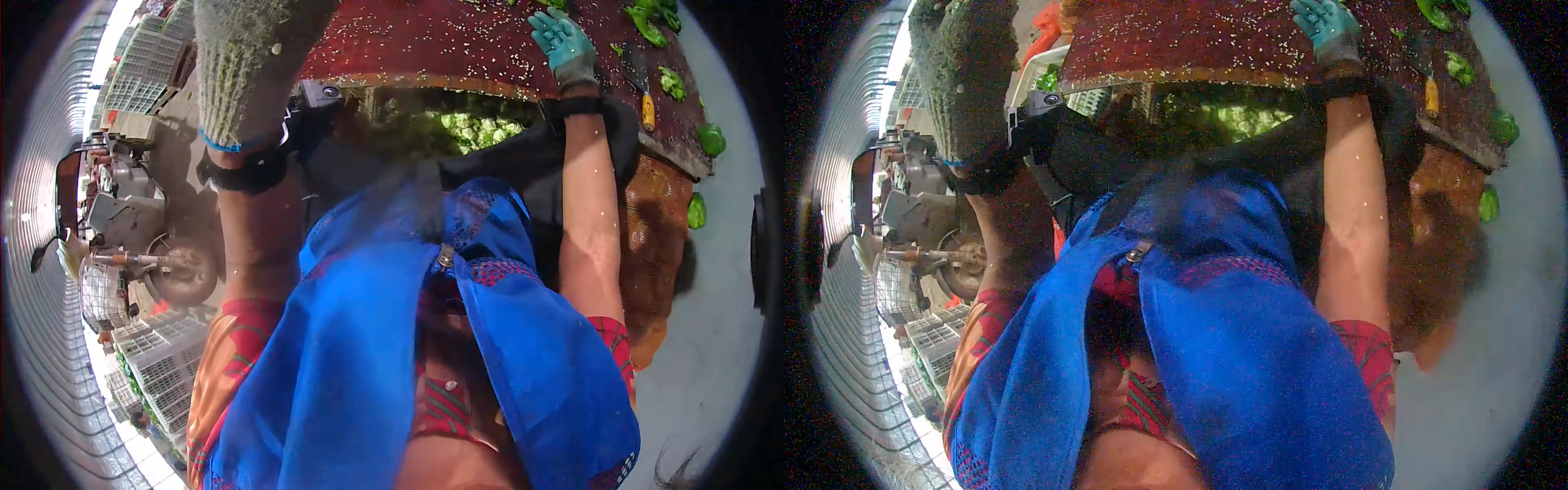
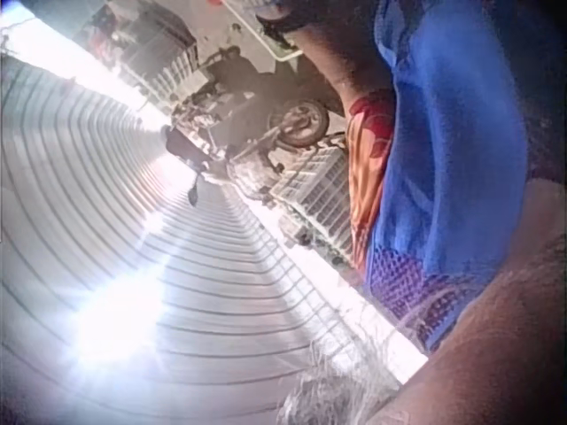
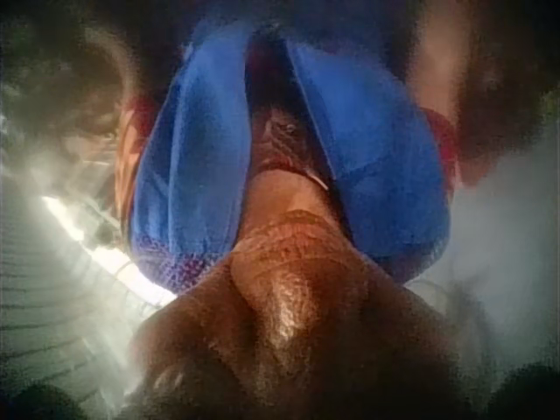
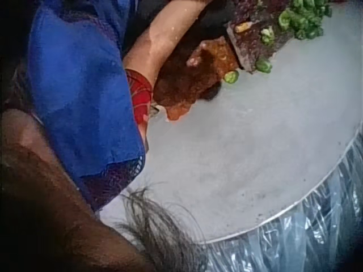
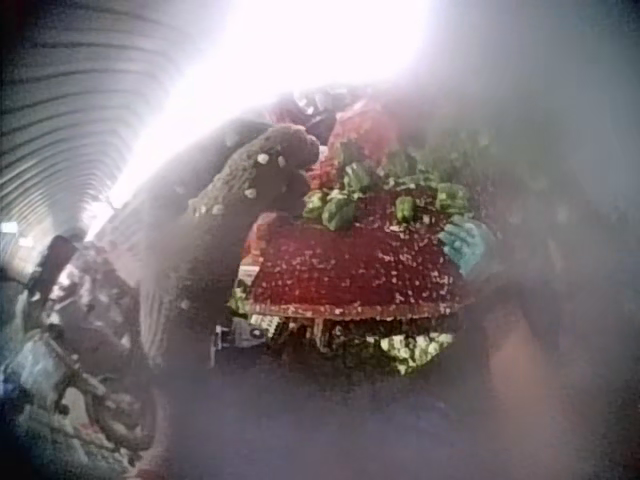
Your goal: Manually removing stems and seeds from green peppers for processing.
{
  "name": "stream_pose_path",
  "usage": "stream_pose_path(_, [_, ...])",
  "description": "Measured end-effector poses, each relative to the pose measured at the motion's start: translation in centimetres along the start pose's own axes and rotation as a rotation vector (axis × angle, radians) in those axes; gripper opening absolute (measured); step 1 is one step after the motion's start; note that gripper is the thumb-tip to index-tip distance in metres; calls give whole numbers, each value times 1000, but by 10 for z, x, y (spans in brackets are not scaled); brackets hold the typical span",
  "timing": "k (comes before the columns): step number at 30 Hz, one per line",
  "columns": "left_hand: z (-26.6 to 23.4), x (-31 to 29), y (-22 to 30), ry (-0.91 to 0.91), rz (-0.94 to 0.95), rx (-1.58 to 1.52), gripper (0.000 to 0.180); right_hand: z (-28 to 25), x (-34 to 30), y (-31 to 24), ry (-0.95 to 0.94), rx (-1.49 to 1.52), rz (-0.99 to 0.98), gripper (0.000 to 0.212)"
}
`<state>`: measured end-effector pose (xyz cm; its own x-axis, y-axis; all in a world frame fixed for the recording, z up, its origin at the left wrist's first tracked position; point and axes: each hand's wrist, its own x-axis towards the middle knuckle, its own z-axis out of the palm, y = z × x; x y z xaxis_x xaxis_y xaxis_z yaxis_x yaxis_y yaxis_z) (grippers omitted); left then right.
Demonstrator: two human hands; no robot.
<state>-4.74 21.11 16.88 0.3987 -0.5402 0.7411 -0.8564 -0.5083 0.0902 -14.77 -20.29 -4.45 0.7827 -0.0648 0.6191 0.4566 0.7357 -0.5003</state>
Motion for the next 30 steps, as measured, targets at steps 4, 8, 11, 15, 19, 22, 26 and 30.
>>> stream_pose_path(4, [-1, 15, 19, 82, -54, -297, 28, 39, 18, 11, 989, -411, 21, 52])
stream_pose_path(8, [-15, 44, 36, 215, -85, -612, 25, 33, 23, 1, 1025, -368, -29, 48])
stream_pose_path(11, [-3, 65, 37, 254, -112, -813, 22, 28, 14, -9, 1037, -297, -78, 42])
stream_pose_path(15, [37, 85, 26, 203, -209, -907, 20, 47, 9, -16, 1238, -232, -151, 35])
stream_pose_path(19, [119, 77, -10, -23, -457, -1034, 16, 54, 12, -11, 1211, -203, -173, 39])
stream_pose_path(22, [171, 58, -15, -212, -536, -994, 22, 54, 28, -16, 1168, -342, -172, 49])
stream_pose_path(26, [255, 59, -4, -394, -255, -757, 29, 40, 67, -32, 1151, -478, -221, 52])
stream_pose_path(30, [327, 116, 58, -597, 42, -495, 45, 4, 81, -53, 1196, -706, -276, 55])
